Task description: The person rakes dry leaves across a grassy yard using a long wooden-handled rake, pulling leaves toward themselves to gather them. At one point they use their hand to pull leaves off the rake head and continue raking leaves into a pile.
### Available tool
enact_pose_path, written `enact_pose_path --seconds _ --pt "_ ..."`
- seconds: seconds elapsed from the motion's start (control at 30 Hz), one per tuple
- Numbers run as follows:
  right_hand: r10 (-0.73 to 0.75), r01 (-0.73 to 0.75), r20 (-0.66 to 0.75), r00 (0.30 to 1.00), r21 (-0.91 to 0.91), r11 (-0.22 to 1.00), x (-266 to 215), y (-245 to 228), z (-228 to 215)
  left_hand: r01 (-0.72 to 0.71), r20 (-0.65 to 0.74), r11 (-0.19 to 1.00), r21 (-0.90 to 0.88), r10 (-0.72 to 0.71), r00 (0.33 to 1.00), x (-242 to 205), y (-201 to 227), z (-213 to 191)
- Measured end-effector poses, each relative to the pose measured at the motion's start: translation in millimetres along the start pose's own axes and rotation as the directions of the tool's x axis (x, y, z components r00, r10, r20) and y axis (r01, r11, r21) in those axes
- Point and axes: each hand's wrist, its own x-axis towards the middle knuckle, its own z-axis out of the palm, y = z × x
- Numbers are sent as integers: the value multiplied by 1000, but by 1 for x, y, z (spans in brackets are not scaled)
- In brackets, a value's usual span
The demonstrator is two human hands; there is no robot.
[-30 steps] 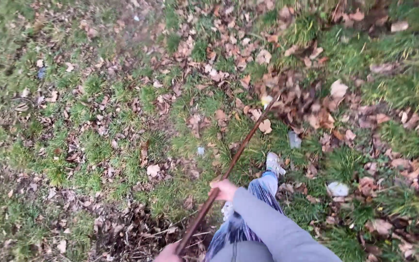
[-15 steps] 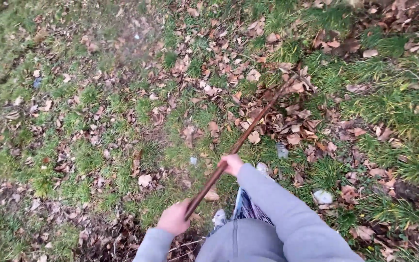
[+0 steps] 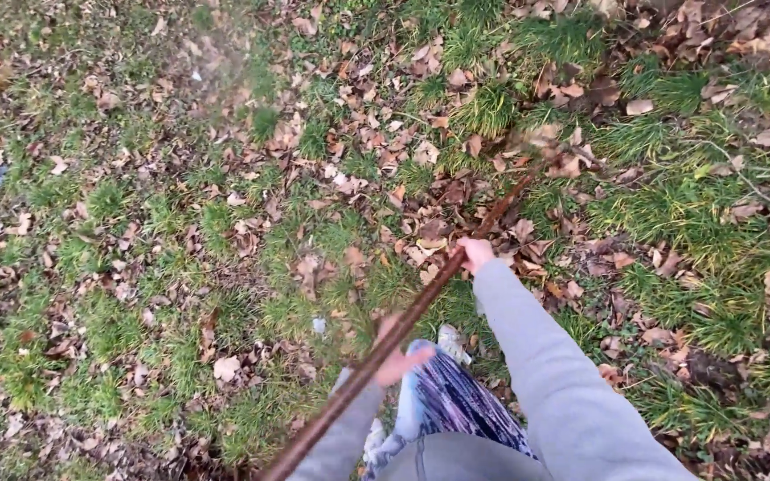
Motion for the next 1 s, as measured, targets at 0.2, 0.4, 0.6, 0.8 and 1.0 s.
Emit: enact_pose_path --seconds 0.2,0.4,0.6,0.8,1.0 --pt "76 -83 74 994 85 993 -32 -50 12 -312 -148 825 -471 274 950 60 -42 9" --pt "-54 48 6 999 -567 822 -192 -109 62 -306 -529 834 -460 19 849 25 16 2" --pt "230 -258 -121 966 -366 894 -141 -14 41 -406 -259 757 -512 314 913 -69 20 -64" --pt "275 -296 -111 955 -410 863 -207 43 61 -261 -361 840 -476 83 929 -176 3 -96" --pt "358 -335 -17 934 -395 855 -257 127 108 -197 -237 943 -270 133 962 -239 22 -192"
